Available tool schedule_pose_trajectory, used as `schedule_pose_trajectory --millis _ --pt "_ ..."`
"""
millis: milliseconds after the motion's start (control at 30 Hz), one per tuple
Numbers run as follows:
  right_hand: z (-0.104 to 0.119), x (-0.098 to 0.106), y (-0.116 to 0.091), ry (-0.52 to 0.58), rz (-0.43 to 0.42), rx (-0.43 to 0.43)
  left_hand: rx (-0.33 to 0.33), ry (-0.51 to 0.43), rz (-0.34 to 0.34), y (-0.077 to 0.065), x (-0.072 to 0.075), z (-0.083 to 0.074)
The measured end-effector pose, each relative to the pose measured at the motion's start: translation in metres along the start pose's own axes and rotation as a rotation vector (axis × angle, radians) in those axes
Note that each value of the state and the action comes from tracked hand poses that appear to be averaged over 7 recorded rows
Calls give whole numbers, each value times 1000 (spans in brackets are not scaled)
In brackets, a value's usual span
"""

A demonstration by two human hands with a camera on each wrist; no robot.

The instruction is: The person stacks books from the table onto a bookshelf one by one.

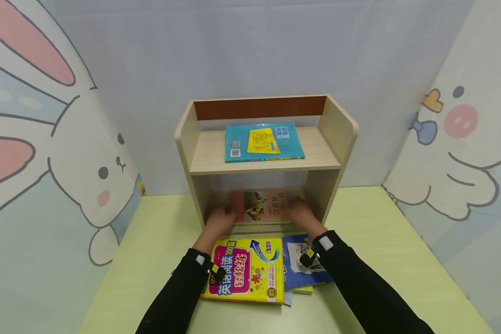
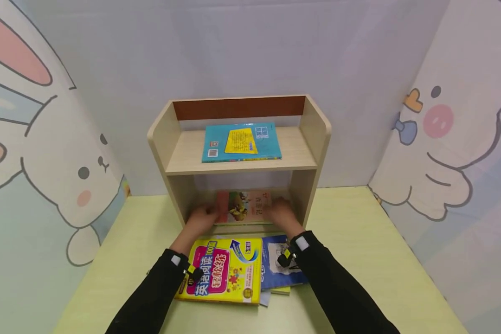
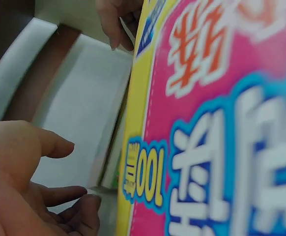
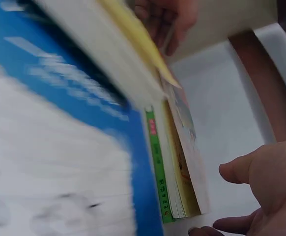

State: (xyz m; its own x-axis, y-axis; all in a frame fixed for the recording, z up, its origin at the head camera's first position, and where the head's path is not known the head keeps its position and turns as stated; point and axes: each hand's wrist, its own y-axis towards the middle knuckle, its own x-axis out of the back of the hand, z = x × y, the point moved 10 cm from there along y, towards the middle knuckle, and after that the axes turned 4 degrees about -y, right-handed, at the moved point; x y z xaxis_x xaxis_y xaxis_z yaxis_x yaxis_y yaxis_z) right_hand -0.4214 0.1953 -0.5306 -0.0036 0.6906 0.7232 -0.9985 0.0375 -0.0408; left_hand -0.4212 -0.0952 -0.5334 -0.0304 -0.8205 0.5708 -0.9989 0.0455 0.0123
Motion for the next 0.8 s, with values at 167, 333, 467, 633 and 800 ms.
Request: schedule_pose_trajectory --millis 167,333,467,633,800 --pt "20 13 -43 -136 -179 200 -96 -6 12 -42 9 -12" --pt "29 19 -87 -124 -132 188 -60 7 16 -87 27 -11" --pt "21 20 -117 -77 -49 122 34 19 -1 -115 41 4" --pt "3 15 -144 -43 14 35 134 20 -20 -142 52 38" --pt "-6 5 -163 -39 45 -28 199 50 -18 -158 55 58"
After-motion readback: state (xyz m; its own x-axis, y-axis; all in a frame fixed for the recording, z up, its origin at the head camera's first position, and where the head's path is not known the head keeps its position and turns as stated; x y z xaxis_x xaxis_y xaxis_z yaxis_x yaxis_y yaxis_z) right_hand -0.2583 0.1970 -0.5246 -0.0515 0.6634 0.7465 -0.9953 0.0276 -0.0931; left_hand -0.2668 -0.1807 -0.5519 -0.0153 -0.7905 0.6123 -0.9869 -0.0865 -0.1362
